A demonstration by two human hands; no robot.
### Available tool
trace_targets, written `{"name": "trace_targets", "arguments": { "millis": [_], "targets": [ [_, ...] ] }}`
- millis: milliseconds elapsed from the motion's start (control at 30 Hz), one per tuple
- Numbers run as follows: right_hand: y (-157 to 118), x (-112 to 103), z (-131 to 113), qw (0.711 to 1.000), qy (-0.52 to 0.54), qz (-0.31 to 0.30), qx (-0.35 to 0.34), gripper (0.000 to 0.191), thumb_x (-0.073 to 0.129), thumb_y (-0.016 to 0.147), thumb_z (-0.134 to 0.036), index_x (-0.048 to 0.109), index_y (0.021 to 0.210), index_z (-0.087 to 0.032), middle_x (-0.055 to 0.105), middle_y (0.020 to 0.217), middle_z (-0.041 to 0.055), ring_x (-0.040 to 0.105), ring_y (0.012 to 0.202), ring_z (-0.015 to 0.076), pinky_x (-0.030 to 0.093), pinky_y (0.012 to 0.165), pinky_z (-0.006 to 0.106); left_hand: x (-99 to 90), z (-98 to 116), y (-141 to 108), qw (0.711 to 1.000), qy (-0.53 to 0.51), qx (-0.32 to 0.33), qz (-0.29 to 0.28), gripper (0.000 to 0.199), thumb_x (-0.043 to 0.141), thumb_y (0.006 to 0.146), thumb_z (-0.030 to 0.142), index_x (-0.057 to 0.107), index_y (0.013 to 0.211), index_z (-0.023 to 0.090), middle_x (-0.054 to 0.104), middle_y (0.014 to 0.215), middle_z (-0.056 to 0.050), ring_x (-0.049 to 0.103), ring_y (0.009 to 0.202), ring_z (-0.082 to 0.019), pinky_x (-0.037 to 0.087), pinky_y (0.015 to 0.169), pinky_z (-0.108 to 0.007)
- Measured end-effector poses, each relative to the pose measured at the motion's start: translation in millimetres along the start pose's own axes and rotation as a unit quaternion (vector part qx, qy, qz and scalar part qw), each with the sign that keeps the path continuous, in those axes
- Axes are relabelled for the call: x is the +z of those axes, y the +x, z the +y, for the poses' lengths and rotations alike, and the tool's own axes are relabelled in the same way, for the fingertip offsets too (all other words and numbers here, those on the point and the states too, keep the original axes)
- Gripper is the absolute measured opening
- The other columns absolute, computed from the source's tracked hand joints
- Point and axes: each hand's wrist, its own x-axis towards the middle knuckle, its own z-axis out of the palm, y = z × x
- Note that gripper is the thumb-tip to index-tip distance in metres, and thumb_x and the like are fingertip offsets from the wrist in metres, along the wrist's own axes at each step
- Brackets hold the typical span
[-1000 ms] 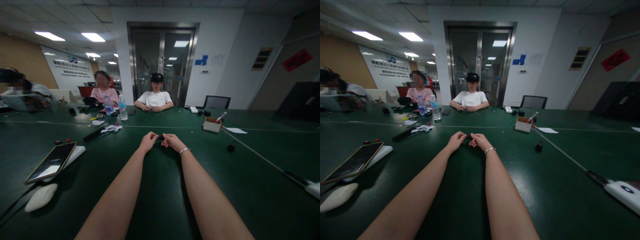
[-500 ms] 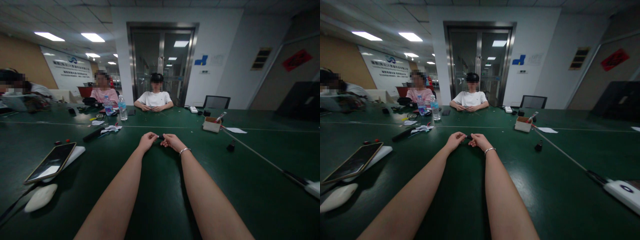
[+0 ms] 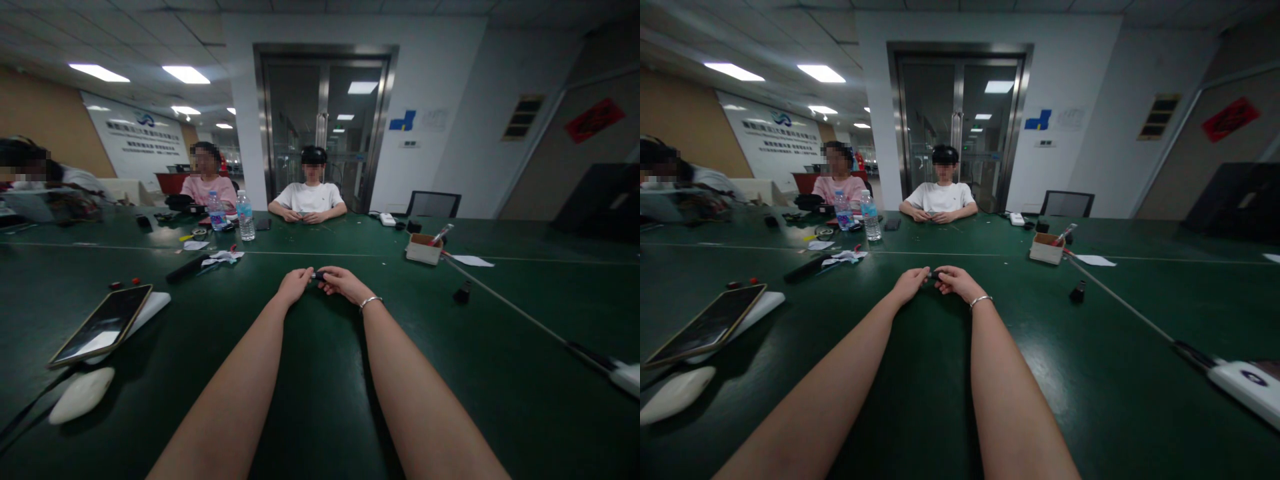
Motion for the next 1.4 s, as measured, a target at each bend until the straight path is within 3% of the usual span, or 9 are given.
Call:
{"name": "trace_targets", "arguments": {
  "millis": [267, 500, 667, 800, 1000, 1200, 1400],
  "targets": [
    [-1, -1, -1, 1.0, -0.012, -0.024, -0.005, 0.023, 0.06, 0.082, -0.014, 0.059, 0.105, -0.014, 0.067, 0.073, 0.0031, 0.058, 0.056, 0.0069, 0.052, 0.052, 0.017, -0.5, 0, 2, 1.0, 0.005, -0.023, -0.015, 0.055, 0.029, 0.086, 0.055, 0.065, 0.072, 0.016, 0.063, 0.067, -0.004, 0.053, 0.06, -0.018, 0.032, 0.057, -0.027],
    [-4, 1, -3, 0.999, -0.026, -0.031, -0.017, 0.026, 0.062, 0.079, -0.013, 0.06, 0.105, -0.015, 0.067, 0.076, 0.003, 0.058, 0.056, 0.0069, 0.052, 0.052, 0.017, -1.0, 2, 4, 0.999, 0.013, -0.032, -0.006, 0.053, 0.031, 0.086, 0.051, 0.06, 0.059, 0.016, 0.059, 0.058, -0.003, 0.048, 0.052, -0.016, 0.029, 0.053, -0.027],
    [-1, 2, -1, 1.0, -0.015, -0.018, -0.012, 0.025, 0.063, 0.079, -0.013, 0.059, 0.104, -0.015, 0.066, 0.074, 0.0021, 0.057, 0.054, 0.0065, 0.051, 0.049, 0.017, 1.2, 4, 1, 0.999, 0.003, -0.04, 0.017, 0.056, 0.03, 0.084, 0.058, 0.057, 0.057, 0.018, 0.057, 0.057, -0.003, 0.049, 0.053, -0.016, 0.031, 0.054, -0.027],
    [2, 3, 0, 1.0, -0.006, 0.022, -0.008, 0.023, 0.062, 0.08, -0.012, 0.057, 0.102, -0.015, 0.064, 0.07, 0.0011, 0.056, 0.049, 0.0065, 0.05, 0.046, 0.017, 6.7, 0, 1, 0.998, -0.046, -0.017, 0.038, 0.052, 0.035, 0.083, 0.061, 0.059, 0.067, 0.018, 0.056, 0.058, -0.001, 0.05, 0.053, -0.014, 0.035, 0.054, -0.026],
    [0, 4, -2, 0.999, 0.008, 0.045, 0.005, 0.016, 0.059, 0.083, -0.012, 0.057, 0.099, -0.012, 0.065, 0.066, 0.0026, 0.056, 0.048, 0.0066, 0.049, 0.046, 0.016, 9.5, -1, 3, 0.984, -0.17, 0.02, 0.048, 0.025, 0.046, 0.083, 0.041, 0.056, 0.087, 0.019, 0.059, 0.066, 0.001, 0.054, 0.058, -0.011, 0.04, 0.054, -0.022],
    [-2, 4, -3, 0.997, 0.052, 0.061, 0.008, 0.011, 0.057, 0.085, -0.017, 0.057, 0.096, -0.012, 0.064, 0.062, 0.0037, 0.055, 0.046, 0.0072, 0.048, 0.048, 0.018, 2.4, 9, -3, 0.972, -0.23, 0.045, 0.009, 0.024, 0.057, 0.078, 0.031, 0.06, 0.096, 0.015, 0.066, 0.079, -0.005, 0.061, 0.072, -0.015, 0.044, 0.058, -0.023],
    [-2, 2, 0, 0.996, 0.063, 0.059, 0.003, 0.015, 0.062, 0.082, -0.019, 0.058, 0.094, -0.01, 0.064, 0.06, 0.0042, 0.054, 0.045, 0.0075, 0.046, 0.046, 0.019, 7.0, -1, 2, 0.977, -0.208, 0.052, 0.02, 0.026, 0.058, 0.077, 0.036, 0.063, 0.09, 0.015, 0.066, 0.071, -0.004, 0.061, 0.067, -0.015, 0.046, 0.06, -0.025]
  ]
}}
